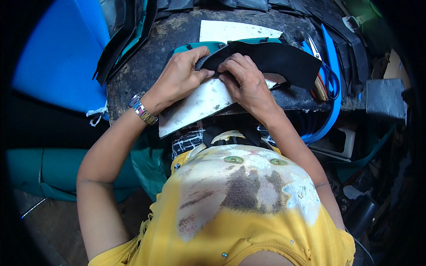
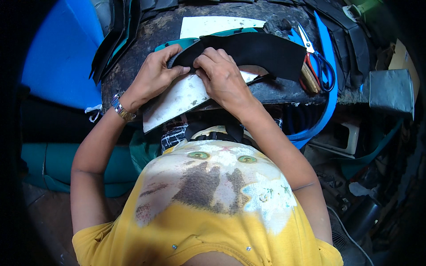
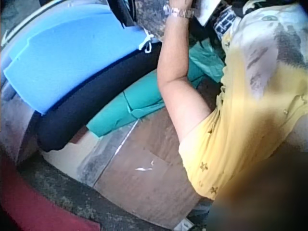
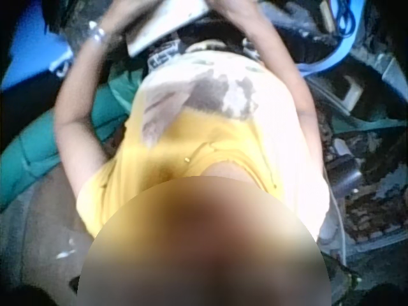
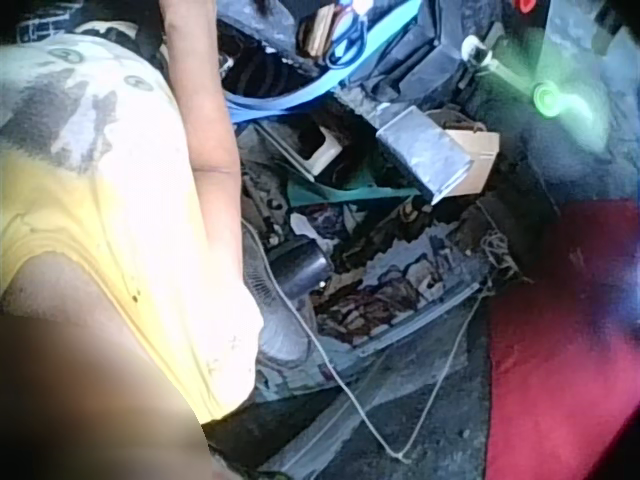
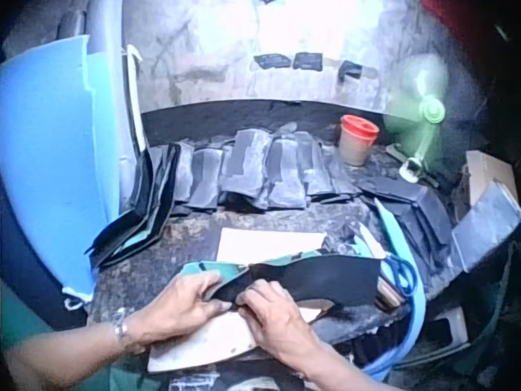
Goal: The person aligns and presses black fabric pieces onto a green shoe upper using a hammer, then cuts and fits blue foam strips along the edges. They repeatedly fold, position, and tap the materials to secure them, handling each piece one at a time.
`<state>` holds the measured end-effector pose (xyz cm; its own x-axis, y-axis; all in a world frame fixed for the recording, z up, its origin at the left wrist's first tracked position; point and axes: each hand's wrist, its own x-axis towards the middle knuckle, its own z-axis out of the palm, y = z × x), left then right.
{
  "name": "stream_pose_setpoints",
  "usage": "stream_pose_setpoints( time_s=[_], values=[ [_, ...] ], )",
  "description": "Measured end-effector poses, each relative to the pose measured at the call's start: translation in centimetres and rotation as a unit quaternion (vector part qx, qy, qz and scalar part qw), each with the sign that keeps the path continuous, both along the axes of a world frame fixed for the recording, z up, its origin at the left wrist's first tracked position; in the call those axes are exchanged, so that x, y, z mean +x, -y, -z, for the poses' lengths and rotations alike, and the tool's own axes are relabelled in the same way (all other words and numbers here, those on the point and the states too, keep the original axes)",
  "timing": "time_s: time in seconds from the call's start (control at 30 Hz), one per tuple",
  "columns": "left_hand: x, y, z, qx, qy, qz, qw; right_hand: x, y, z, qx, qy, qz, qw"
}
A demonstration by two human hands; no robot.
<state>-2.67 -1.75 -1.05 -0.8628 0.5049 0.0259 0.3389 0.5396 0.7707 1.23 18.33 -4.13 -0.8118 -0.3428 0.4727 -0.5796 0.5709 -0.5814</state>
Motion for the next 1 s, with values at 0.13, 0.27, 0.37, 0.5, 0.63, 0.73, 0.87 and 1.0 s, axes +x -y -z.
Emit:
stream_pose_setpoints(
  time_s=[0.13, 0.27, 0.37, 0.5, 0.63, 0.73, 0.87, 1.0],
  values=[
    [-0.5, -0.4, -0.4, 0.006, -0.032, 0.015, 0.999, 0.2, 0.3, 0.1, -0.002, 0.009, 0.006, 1.0],
    [-0.5, -1.3, -0.9, -0.161, -0.142, 0.029, 0.976, 0.2, 0.3, 0.0, 0.038, 0.027, 0.012, 0.999],
    [-0.9, -1.8, -1.1, -0.199, -0.154, 0.049, 0.967, 0.2, 0.4, -0.2, 0.053, 0.022, 0.005, 0.998],
    [-1.8, -1.9, -1.3, -0.193, -0.147, 0.036, 0.969, 0.0, 0.9, -0.2, 0.086, -0.015, 0.004, 0.996],
    [-2.1, -1.0, -1.9, -0.183, -0.007, 0.04, 0.982, -0.2, 1.2, 0.2, 0.034, -0.017, -0.009, 0.999],
    [-0.7, 0.3, -2.0, -0.153, -0.006, 0.033, 0.988, -0.4, 0.9, 0.4, 0.016, -0.014, -0.013, 1.0],
    [0.8, 0.6, -0.7, -0.081, -0.137, 0.001, 0.987, -0.5, 0.7, 0.5, 0.002, 0.013, -0.013, 1.0],
    [0.5, 1.2, -0.2, -0.02, -0.109, 0.017, 0.994, -0.6, 0.8, 0.4, 0.006, 0.006, -0.009, 1.0]
  ],
)
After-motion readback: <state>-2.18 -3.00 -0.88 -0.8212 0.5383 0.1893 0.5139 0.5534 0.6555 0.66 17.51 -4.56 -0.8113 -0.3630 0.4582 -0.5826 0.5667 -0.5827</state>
